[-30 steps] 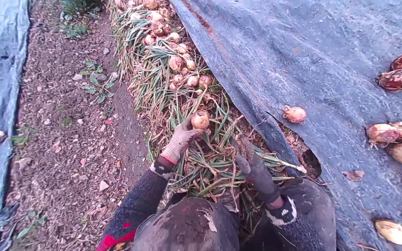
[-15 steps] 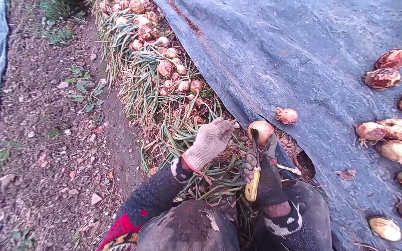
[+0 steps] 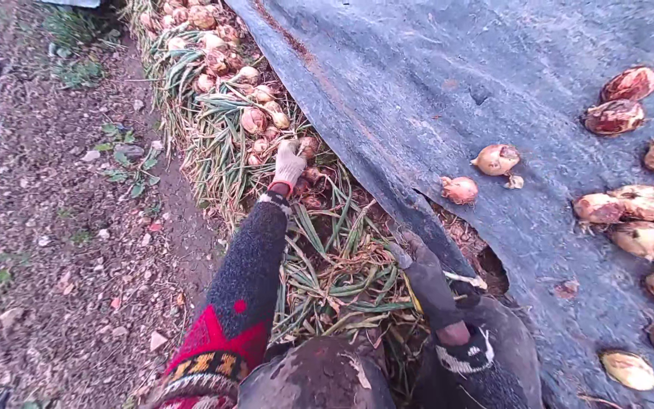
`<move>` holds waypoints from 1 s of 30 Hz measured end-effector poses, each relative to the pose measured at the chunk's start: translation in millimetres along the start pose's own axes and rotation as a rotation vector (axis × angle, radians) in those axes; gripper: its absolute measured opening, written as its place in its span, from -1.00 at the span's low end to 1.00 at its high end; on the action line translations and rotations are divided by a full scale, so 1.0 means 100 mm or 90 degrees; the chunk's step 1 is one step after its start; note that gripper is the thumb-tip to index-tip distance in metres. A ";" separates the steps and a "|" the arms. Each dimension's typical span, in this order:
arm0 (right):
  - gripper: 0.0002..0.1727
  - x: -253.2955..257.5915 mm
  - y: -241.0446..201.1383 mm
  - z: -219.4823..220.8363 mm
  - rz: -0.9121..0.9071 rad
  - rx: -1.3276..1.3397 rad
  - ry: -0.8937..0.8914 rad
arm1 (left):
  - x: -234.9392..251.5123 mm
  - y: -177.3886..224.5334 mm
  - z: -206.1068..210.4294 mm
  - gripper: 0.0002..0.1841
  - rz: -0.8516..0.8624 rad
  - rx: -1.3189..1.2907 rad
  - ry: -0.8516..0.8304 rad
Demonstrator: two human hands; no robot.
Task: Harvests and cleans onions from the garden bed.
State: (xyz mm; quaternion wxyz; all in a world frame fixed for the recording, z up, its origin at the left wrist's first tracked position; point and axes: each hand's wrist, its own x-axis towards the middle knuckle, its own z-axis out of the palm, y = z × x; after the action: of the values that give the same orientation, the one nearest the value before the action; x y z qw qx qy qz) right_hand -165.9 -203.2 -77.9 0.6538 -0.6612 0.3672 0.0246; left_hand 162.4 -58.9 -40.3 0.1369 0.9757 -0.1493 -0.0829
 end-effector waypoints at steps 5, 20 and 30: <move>-0.31 0.05 0.00 0.16 -0.031 0.028 0.007 | -0.03 -0.79 -0.03 -0.55 -0.084 -0.403 -0.132; -0.58 -0.32 0.08 0.45 -0.195 0.207 -0.054 | -2.28 -0.11 -0.15 0.01 0.072 -0.562 -0.532; -0.64 -0.70 -0.30 0.22 -0.260 0.479 -0.267 | -2.30 -0.22 0.30 -0.60 -0.303 -0.748 -0.267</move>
State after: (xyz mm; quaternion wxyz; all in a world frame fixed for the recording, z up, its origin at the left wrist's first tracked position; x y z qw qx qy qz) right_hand -191.8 -155.3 -20.1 0.8992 -0.4181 0.0731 -0.1062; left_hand -54.2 26.0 -47.5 0.5918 0.7085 0.1163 -0.3664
